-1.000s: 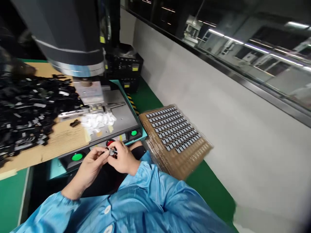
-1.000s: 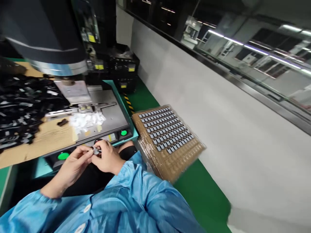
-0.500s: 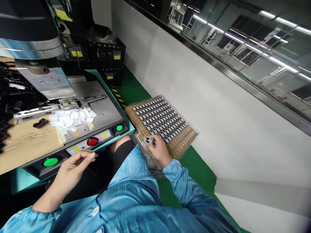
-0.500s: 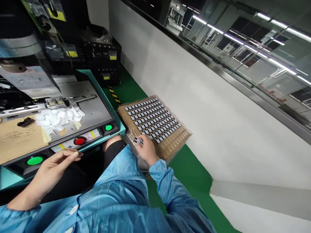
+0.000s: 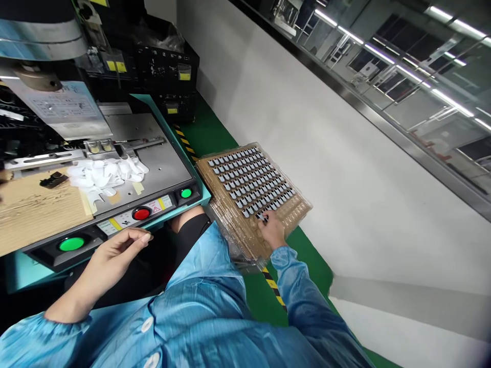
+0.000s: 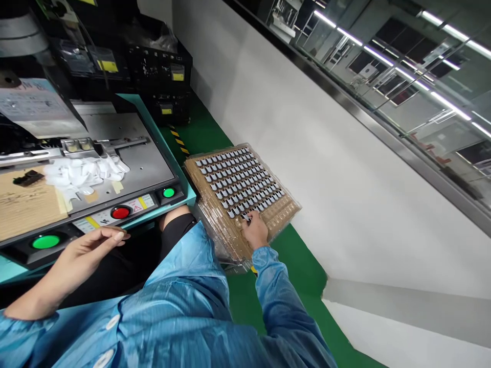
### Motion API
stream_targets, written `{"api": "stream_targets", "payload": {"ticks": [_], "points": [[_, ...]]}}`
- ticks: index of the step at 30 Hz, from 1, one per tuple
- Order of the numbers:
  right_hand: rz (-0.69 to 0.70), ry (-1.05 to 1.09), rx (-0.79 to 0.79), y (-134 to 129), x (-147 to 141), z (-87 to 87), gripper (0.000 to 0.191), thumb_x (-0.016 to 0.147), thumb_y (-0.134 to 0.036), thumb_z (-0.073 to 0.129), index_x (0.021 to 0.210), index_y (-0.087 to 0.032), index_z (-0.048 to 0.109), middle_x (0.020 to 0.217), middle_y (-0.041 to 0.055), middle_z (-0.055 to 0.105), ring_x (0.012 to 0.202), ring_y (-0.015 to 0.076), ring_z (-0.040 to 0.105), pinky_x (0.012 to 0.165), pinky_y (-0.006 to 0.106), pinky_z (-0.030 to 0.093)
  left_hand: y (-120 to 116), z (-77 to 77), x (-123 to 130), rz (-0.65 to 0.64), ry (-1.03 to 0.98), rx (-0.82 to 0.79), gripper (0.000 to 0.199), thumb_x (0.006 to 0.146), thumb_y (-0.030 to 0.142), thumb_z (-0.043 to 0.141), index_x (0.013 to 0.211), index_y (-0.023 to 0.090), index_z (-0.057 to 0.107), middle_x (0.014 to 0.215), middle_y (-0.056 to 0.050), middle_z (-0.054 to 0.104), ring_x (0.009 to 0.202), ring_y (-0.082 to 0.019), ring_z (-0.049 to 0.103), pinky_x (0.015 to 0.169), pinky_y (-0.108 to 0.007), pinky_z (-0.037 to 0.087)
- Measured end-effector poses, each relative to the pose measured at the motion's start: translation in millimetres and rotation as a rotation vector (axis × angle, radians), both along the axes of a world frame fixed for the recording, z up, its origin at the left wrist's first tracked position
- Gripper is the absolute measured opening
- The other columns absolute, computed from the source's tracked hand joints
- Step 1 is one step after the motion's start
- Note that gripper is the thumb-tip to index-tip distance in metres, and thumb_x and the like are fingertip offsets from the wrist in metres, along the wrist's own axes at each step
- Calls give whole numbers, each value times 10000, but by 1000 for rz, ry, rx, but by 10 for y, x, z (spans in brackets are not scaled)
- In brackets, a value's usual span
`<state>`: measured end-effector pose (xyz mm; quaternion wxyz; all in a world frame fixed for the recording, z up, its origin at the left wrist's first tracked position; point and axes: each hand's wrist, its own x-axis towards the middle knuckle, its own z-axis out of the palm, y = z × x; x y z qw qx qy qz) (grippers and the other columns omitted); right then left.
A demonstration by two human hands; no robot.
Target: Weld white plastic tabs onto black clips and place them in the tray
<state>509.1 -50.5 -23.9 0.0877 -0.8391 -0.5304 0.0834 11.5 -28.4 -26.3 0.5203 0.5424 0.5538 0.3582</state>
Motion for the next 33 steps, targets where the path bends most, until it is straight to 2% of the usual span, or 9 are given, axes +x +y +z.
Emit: {"api": "stream_targets", "payload": {"ticks": [8, 12, 16, 19, 22, 26, 29, 33], "points": [[37, -44, -26, 10, -41, -53, 262, 989, -288, 632, 1236, -206, 597, 1180, 85, 736, 934, 234, 660, 689, 295, 371, -9, 47, 10, -39, 37, 8, 436, 886, 672, 751, 1006, 253, 754, 1097, -26, 781, 1017, -258, 703, 981, -382, 561], [57, -50, -18, -2, -51, -46, 259, 983, -284, 615, 1230, -204, 606, 1172, 86, 719, 910, 233, 642, 695, 299, 386, -9, 40, 10, -56, 73, 42, 452, 899, 687, 722, 1010, 250, 751, 1103, -41, 783, 1051, -275, 699, 992, -396, 567], [52, -67, -3, -23, -71, -16, 268, 959, -285, 611, 1214, -204, 624, 1277, 114, 632, 885, 226, 610, 711, 316, 431, -9, 27, 15, -72, 88, 58, 492, 893, 708, 709, 1009, 232, 755, 1088, -72, 784, 1038, -273, 703, 966, -362, 570], [28, -71, 8, -27, -113, 4, 311, 932, -210, 581, 1240, -191, 622, 1320, 137, 548, 818, 204, 584, 730, 336, 463, -15, 37, 21, -84, 91, 54, 482, 900, 703, 704, 1012, 237, 755, 1084, -59, 780, 1031, -255, 700, 967, -332, 557], [62, -40, 12, -18, -159, 13, 339, 932, -156, 533, 1262, -182, 606, 1316, 142, 523, 840, 208, 593, 767, 348, 488, -20, 46, 21, -89, 97, 53, 473, 906, 699, 700, 1008, 242, 757, 1084, -50, 776, 1023, -243, 698, 953, -312, 553], [28, -46, 19, -8, -175, -3, 376, 955, -237, 594, 1324, -176, 560, 1384, 164, 521, 957, 247, 620, 798, 359, 500, -17, 32, 16, -121, 115, 65, 473, 923, 696, 681, 1026, 242, 760, 1099, -55, 779, 1046, -255, 705, 940, -311, 558], [3, -33, 22, -3, -150, -33, 397, 973, -317, 629, 1333, -174, 544, 1365, 167, 573, 1040, 279, 634, 826, 368, 504, -17, 7, 14, -149, 119, 73, 451, 935, 674, 679, 1046, 243, 756, 1105, -55, 774, 1046, -253, 701, 953, -315, 552], [6, -16, 26, 27, -128, -82, 310, 991, -285, 595, 1283, -180, 573, 1314, 155, 643, 1061, 281, 650, 811, 353, 491, -22, -20, 12, -165, 113, 85, 406, 946, 637, 688, 1050, 250, 753, 1109, -46, 765, 1035, -241, 694, 975, -312, 537]]}}
